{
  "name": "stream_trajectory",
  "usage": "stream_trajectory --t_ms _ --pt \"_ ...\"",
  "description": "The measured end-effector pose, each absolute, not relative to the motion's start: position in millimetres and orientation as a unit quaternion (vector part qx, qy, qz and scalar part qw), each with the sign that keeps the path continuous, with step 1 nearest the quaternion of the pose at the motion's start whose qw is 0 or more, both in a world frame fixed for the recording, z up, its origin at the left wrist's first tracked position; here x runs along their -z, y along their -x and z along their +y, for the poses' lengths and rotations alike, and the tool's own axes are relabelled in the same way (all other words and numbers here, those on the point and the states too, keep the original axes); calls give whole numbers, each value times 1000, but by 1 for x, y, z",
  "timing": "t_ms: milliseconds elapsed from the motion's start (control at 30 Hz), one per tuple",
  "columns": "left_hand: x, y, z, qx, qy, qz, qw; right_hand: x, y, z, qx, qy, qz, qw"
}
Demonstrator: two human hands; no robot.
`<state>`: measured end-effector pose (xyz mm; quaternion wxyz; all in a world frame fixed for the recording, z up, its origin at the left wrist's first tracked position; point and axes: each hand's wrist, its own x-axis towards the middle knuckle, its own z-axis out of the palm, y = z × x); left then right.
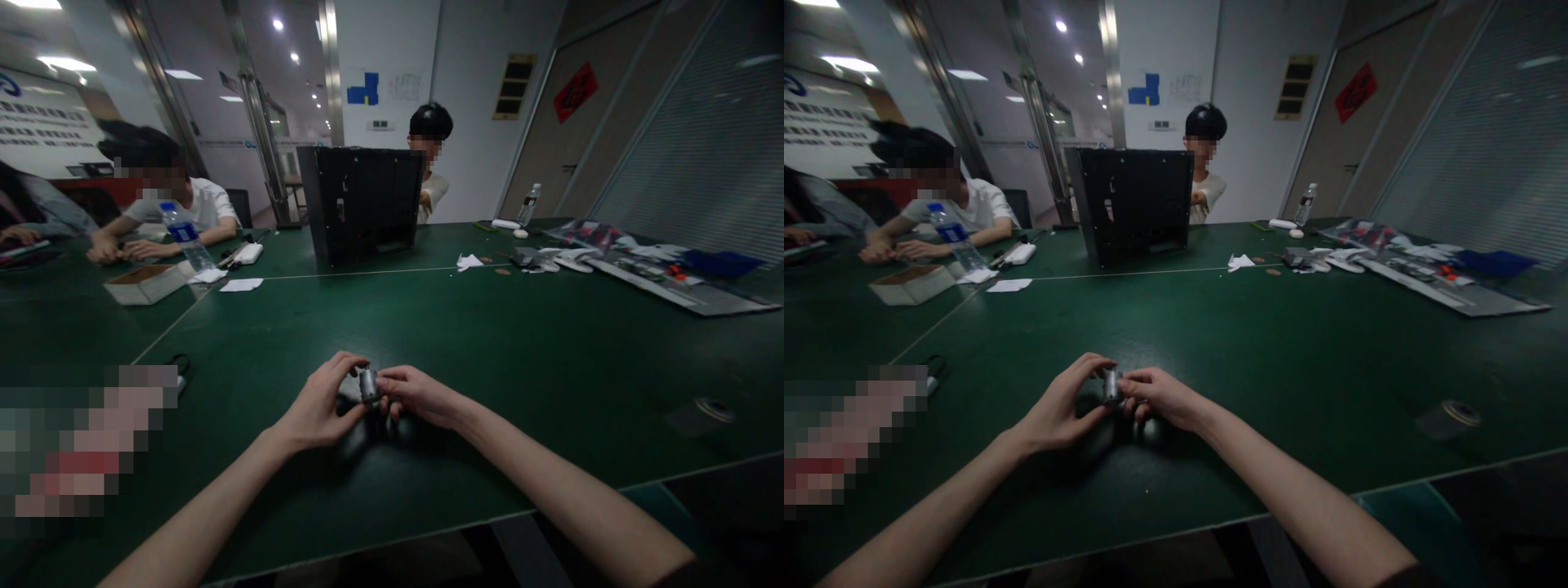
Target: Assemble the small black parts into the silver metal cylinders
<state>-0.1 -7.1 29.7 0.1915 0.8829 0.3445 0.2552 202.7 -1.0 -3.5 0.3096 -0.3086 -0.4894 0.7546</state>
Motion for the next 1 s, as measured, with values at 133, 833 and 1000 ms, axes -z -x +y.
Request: stream_trajectory --t_ms 133,833,1000 --pt "-31 0 -7 -249 -874 348 229 3 -202 -1 -762 306 -483 303" --pt "-27 2 -6 -244 -887 313 235 7 -205 2 -569 365 -665 317" --pt "-29 2 -7 -242 -889 307 238 5 -204 -1 -370 413 -776 299"
